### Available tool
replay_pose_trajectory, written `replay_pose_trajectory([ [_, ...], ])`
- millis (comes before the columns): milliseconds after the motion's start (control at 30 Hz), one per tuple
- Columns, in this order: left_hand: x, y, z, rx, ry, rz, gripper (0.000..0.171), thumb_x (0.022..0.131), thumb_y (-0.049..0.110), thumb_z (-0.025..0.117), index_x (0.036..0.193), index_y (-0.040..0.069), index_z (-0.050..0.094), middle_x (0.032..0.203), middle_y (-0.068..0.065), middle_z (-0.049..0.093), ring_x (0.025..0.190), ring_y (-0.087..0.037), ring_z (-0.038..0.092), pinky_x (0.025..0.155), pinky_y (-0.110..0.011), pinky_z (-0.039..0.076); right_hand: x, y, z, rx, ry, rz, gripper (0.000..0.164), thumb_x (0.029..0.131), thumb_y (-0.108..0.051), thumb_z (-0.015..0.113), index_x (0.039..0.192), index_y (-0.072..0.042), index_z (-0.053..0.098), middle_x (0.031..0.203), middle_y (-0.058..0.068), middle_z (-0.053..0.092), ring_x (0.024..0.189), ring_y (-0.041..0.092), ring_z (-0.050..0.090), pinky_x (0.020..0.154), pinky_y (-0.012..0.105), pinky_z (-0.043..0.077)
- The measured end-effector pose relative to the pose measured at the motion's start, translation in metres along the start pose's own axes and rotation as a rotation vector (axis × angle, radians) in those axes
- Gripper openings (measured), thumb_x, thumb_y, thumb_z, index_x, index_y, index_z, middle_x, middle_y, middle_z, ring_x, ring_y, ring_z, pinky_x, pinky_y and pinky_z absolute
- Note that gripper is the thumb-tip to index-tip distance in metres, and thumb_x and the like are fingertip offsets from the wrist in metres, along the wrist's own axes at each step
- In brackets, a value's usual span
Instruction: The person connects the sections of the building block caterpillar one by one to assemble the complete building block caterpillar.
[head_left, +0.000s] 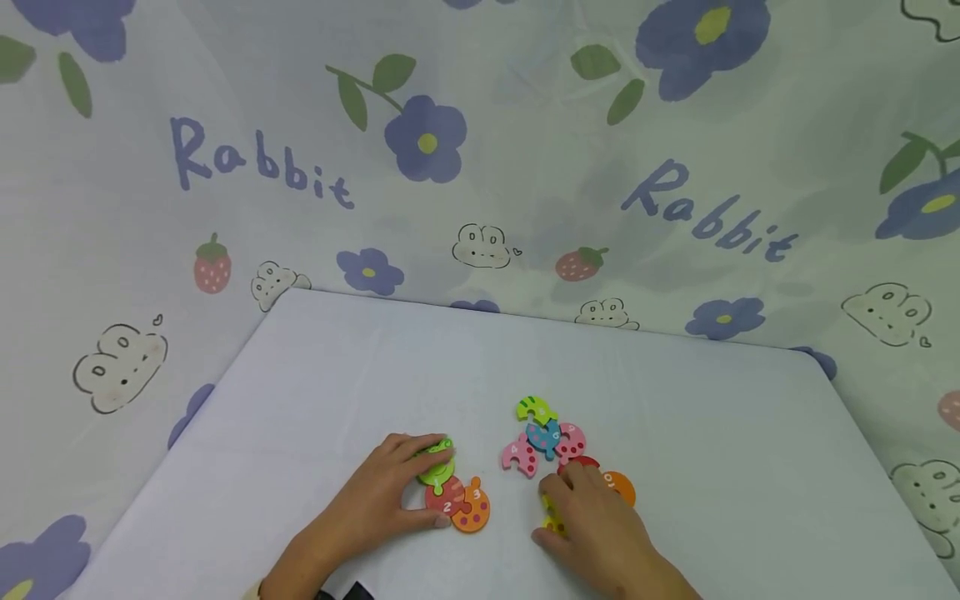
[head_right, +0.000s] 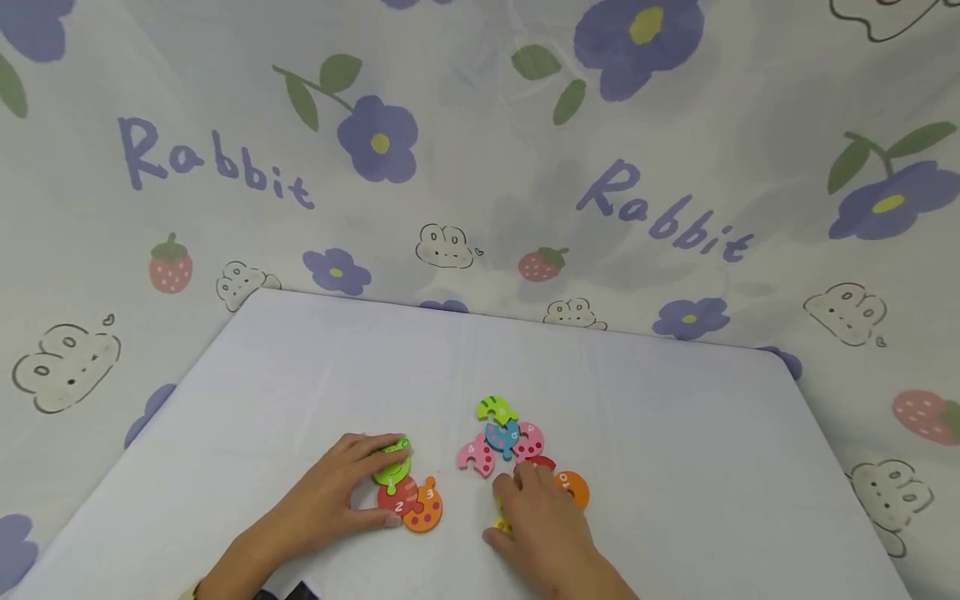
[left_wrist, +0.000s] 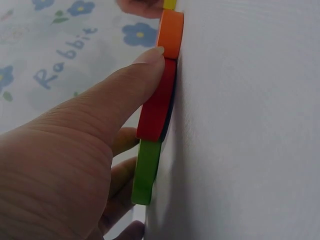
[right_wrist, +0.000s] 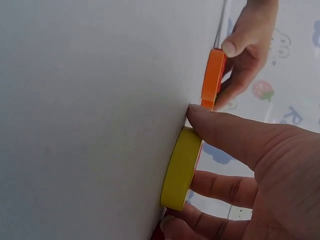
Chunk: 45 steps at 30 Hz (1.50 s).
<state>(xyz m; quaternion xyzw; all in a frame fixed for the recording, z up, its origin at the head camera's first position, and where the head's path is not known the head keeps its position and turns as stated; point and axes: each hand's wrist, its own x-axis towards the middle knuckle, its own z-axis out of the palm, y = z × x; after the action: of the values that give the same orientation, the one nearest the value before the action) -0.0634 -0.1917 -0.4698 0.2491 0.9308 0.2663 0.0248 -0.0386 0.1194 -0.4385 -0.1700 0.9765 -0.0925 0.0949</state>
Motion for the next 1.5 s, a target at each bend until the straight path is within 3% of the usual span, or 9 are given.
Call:
replay_pose_trajectory([
  [233,-0.002,-0.001,-0.001,-0.006,0.006,0.0,0.078,0.083,0.068,0.078,0.149,0.031,0.061,0.155,0.01,0.05,0.131,-0.013,0.045,0.108,-0.047,0.049,0.007,0.006,-0.004,0.0,0.01,-0.012,0.063,0.078,-0.058,0.087,0.12,-0.015,0.07,0.1,-0.003,0.054,0.1,0.019,0.052,0.08,0.039,0.058],
  [533,-0.001,-0.001,0.001,-0.009,0.007,0.005,0.078,0.083,0.069,0.077,0.149,0.03,0.06,0.155,0.01,0.05,0.131,-0.013,0.045,0.109,-0.048,0.048,0.009,0.011,-0.007,-0.047,0.098,-0.012,0.051,0.08,-0.041,0.09,0.119,-0.015,0.07,0.096,-0.004,0.051,0.094,0.017,0.049,0.063,0.03,0.048],
  [733,-0.002,-0.001,0.0,-0.004,0.006,0.009,0.078,0.083,0.068,0.077,0.149,0.03,0.061,0.155,0.01,0.05,0.132,-0.014,0.045,0.11,-0.047,0.048,0.016,0.01,-0.019,-0.053,0.091,-0.017,0.053,0.079,-0.043,0.091,0.12,-0.015,0.072,0.099,-0.003,0.059,0.087,0.014,0.052,0.07,0.031,0.056],
  [1000,-0.002,-0.001,0.0,-0.013,-0.001,0.002,0.078,0.083,0.066,0.079,0.149,0.029,0.061,0.155,0.009,0.05,0.133,-0.015,0.045,0.111,-0.048,0.047,0.033,0.009,-0.045,-0.077,0.153,-0.125,0.052,0.08,-0.031,0.093,0.123,-0.011,0.072,0.113,0.002,0.066,0.094,0.016,0.061,0.075,0.031,0.059],
  [1167,-0.002,-0.002,0.001,-0.007,-0.009,-0.001,0.079,0.082,0.069,0.077,0.149,0.03,0.061,0.156,0.009,0.05,0.134,-0.015,0.045,0.112,-0.049,0.046,0.059,0.012,-0.054,-0.071,0.101,-0.145,0.051,0.084,-0.027,0.09,0.129,-0.012,0.071,0.121,0.002,0.065,0.101,0.018,0.059,0.08,0.033,0.059],
  [1400,0.001,-0.001,0.0,-0.007,-0.017,-0.001,0.079,0.082,0.063,0.082,0.15,0.031,0.06,0.156,0.01,0.049,0.134,-0.015,0.044,0.112,-0.049,0.046,0.105,0.018,-0.058,-0.17,-0.047,-0.24,0.036,0.094,-0.012,0.078,0.129,-0.019,0.075,0.129,0.005,0.065,0.111,0.025,0.062,0.089,0.039,0.061],
  [1500,0.002,0.0,0.001,-0.003,-0.024,-0.012,0.079,0.082,0.064,0.081,0.151,0.033,0.059,0.157,0.013,0.047,0.133,-0.013,0.043,0.112,-0.047,0.046,0.118,0.018,-0.057,-0.167,-0.114,-0.229,0.033,0.097,-0.01,0.075,0.128,-0.02,0.077,0.129,0.006,0.065,0.112,0.025,0.062,0.093,0.04,0.059],
])
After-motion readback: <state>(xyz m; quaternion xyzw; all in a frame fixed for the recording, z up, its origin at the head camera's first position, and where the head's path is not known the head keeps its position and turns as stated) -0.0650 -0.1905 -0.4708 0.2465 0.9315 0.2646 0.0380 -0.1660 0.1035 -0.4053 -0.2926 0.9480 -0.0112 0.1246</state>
